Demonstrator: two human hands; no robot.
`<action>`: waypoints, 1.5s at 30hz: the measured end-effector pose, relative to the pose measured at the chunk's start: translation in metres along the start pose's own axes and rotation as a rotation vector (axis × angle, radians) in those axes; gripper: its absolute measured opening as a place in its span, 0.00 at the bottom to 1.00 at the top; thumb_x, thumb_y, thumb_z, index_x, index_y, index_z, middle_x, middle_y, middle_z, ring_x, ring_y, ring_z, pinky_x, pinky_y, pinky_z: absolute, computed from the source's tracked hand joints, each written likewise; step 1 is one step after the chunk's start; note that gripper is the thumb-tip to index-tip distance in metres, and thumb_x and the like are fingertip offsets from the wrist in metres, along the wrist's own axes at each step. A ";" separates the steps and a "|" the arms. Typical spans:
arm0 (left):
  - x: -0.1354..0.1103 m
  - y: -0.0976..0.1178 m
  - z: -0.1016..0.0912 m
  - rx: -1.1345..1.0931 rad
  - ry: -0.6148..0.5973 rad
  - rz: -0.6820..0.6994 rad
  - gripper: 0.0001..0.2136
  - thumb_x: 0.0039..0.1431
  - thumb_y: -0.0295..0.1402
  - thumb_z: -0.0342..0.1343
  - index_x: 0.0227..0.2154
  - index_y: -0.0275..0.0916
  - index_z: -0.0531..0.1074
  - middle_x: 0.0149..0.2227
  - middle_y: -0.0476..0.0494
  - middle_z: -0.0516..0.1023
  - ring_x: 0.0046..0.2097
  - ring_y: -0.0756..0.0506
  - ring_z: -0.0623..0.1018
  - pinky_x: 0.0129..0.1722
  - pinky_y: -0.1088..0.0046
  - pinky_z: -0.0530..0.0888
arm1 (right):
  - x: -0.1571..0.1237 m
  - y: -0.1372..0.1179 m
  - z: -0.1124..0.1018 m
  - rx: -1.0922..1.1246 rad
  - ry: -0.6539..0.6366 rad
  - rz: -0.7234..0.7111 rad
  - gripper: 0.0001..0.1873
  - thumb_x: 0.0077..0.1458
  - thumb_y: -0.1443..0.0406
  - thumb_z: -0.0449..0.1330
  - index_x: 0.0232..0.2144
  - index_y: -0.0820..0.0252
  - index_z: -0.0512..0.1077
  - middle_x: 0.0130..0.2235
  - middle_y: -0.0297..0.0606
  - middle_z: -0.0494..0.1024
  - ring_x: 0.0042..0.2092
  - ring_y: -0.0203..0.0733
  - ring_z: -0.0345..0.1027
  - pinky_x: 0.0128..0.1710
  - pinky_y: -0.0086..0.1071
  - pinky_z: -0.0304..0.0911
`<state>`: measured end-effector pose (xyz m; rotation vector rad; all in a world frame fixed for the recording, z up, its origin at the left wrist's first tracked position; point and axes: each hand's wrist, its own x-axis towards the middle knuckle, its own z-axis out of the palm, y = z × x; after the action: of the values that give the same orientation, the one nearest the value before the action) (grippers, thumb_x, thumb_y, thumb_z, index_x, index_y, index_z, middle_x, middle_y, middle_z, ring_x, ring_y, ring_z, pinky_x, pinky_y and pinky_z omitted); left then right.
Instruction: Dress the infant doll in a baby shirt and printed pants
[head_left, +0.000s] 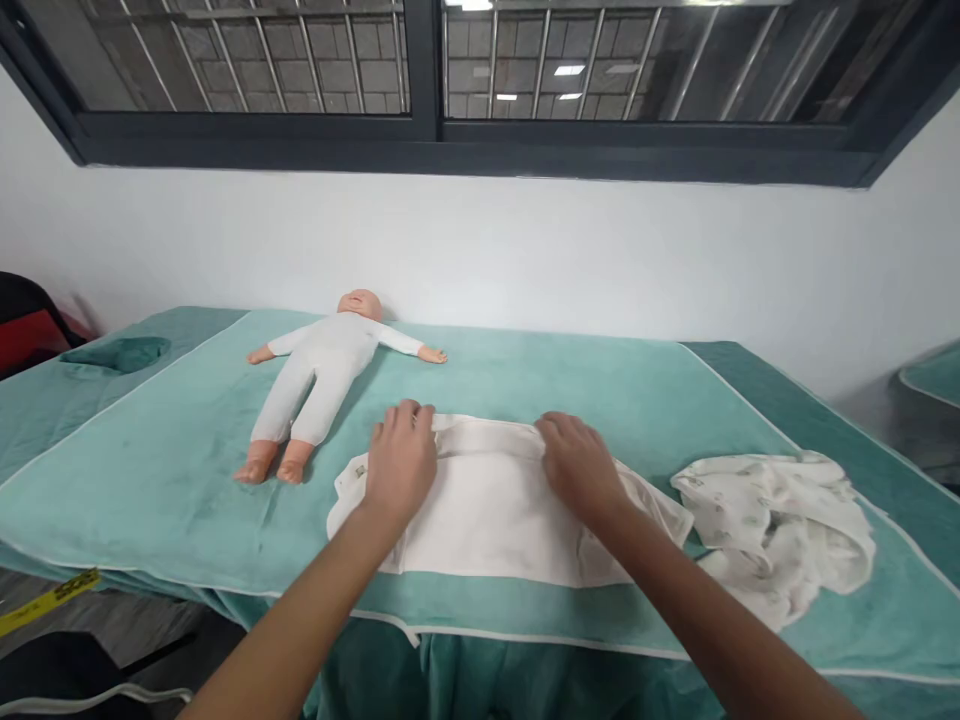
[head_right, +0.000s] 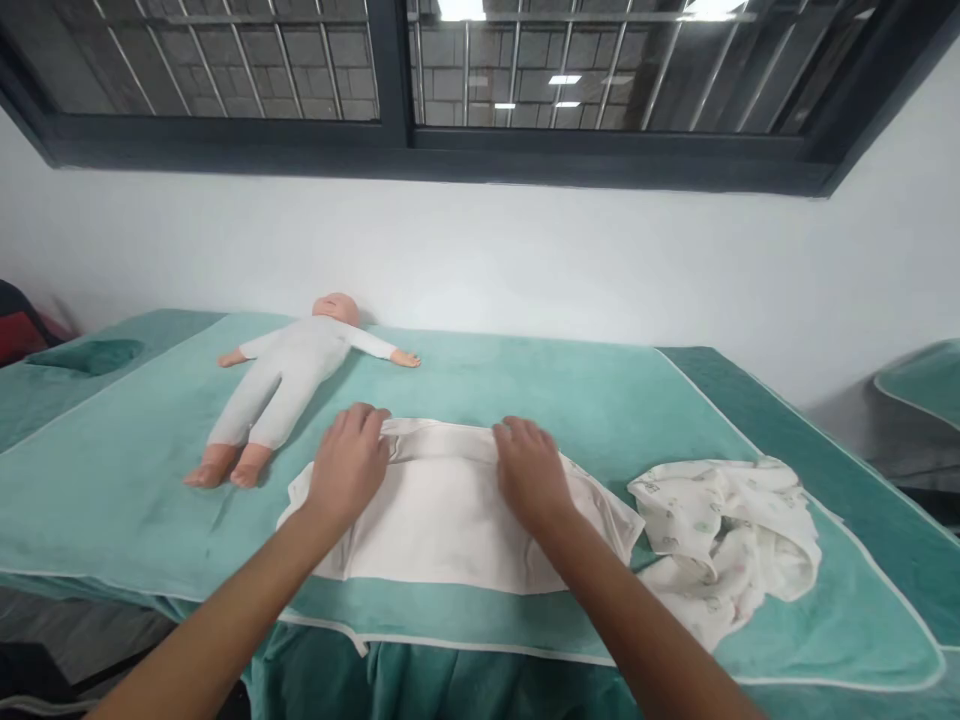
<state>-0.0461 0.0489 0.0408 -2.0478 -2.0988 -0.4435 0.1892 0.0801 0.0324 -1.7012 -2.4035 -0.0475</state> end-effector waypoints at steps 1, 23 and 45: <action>-0.006 0.005 0.008 -0.072 -0.013 0.054 0.14 0.61 0.24 0.45 0.47 0.37 0.70 0.46 0.37 0.74 0.49 0.38 0.73 0.47 0.60 0.70 | -0.002 -0.007 0.008 0.081 0.004 -0.043 0.20 0.58 0.73 0.48 0.50 0.61 0.69 0.56 0.46 0.71 0.56 0.48 0.64 0.54 0.38 0.57; 0.073 0.011 0.076 -0.081 -0.008 0.026 0.25 0.64 0.30 0.45 0.64 0.35 0.58 0.64 0.31 0.62 0.64 0.35 0.63 0.61 0.56 0.64 | 0.084 0.009 0.054 -0.075 0.045 0.162 0.33 0.62 0.60 0.51 0.67 0.61 0.51 0.71 0.44 0.42 0.69 0.52 0.42 0.59 0.44 0.57; 0.072 -0.048 0.073 -0.368 0.169 -0.126 0.21 0.60 0.23 0.41 0.52 0.38 0.71 0.55 0.39 0.73 0.57 0.43 0.70 0.59 0.65 0.66 | 0.116 -0.011 0.083 0.050 0.010 -0.202 0.26 0.67 0.61 0.42 0.59 0.69 0.64 0.65 0.49 0.62 0.65 0.47 0.54 0.63 0.40 0.50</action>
<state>-0.0907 0.1408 -0.0089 -1.9730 -2.1779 -1.0537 0.1298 0.1957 -0.0274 -1.4284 -2.5379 -0.0241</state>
